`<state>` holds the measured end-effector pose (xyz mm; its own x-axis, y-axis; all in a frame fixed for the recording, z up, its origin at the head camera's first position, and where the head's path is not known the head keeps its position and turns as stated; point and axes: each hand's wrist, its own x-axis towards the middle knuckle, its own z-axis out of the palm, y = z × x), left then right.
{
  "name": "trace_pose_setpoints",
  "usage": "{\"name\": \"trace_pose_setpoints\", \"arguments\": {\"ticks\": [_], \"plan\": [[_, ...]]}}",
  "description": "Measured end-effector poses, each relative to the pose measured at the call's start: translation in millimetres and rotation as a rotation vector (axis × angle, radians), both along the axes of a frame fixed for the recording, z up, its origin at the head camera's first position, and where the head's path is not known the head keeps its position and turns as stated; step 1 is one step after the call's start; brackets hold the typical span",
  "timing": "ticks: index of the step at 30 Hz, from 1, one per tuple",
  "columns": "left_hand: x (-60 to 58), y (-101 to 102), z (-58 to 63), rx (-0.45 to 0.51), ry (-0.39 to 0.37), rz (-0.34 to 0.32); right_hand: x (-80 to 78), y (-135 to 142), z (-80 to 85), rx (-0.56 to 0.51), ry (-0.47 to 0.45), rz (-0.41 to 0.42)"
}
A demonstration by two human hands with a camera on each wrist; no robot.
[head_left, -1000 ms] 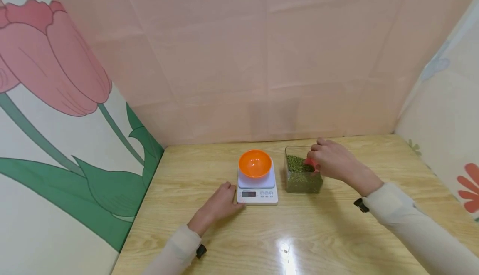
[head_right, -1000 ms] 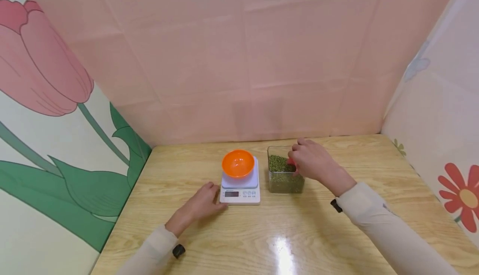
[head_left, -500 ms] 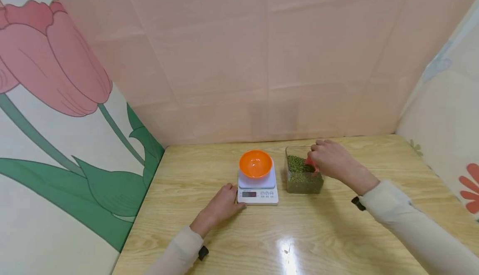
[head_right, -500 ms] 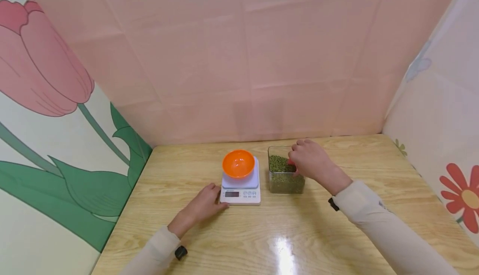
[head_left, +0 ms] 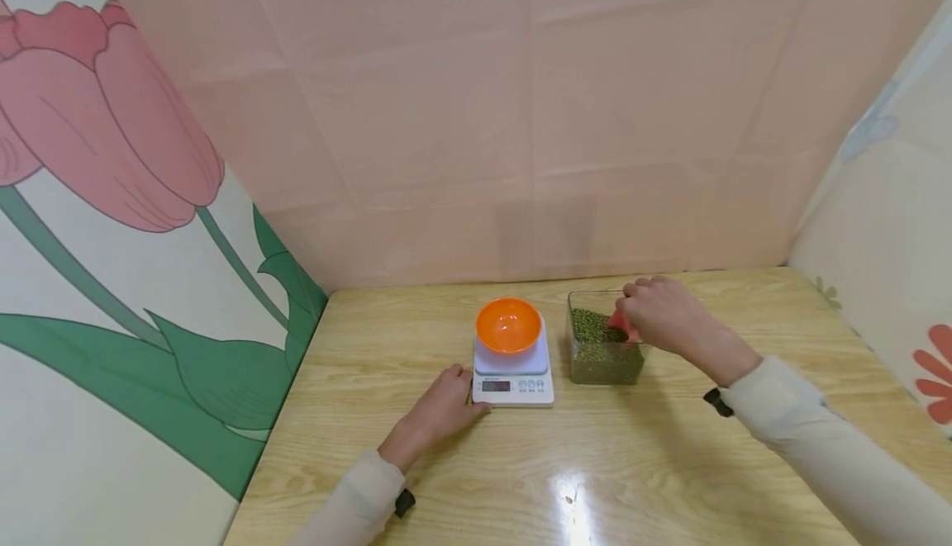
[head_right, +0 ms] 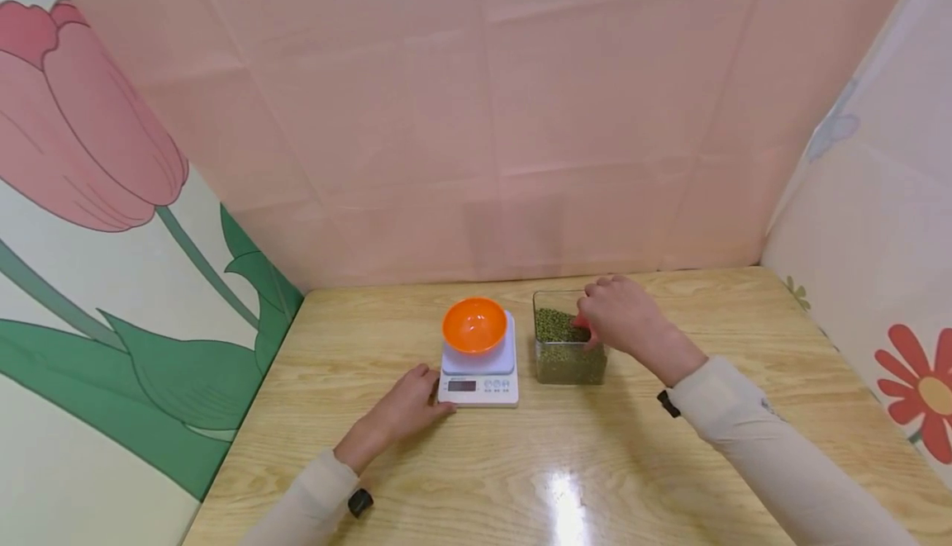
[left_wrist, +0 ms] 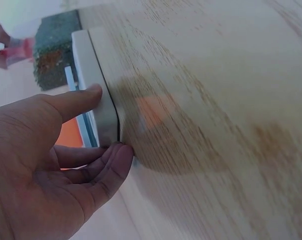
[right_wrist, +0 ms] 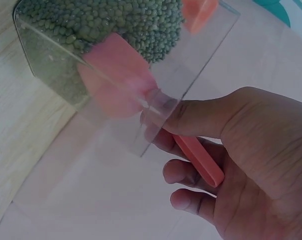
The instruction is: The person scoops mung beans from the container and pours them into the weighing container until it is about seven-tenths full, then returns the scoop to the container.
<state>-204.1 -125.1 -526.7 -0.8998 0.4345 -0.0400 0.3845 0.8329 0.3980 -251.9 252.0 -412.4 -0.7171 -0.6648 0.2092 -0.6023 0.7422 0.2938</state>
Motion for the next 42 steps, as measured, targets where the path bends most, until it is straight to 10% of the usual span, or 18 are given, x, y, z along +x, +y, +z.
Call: {"name": "trace_pose_setpoints", "arguments": {"ticks": [23, 42], "plan": [[1.8, -0.1, -2.5, 0.006, -0.017, 0.014, 9.3, -5.0, 33.7, 0.038, 0.023, -0.054], [0.4, -0.3, -3.8, -0.012, -0.002, 0.008, 10.2, -4.3, 31.1, 0.042, -0.036, -0.101]]}}
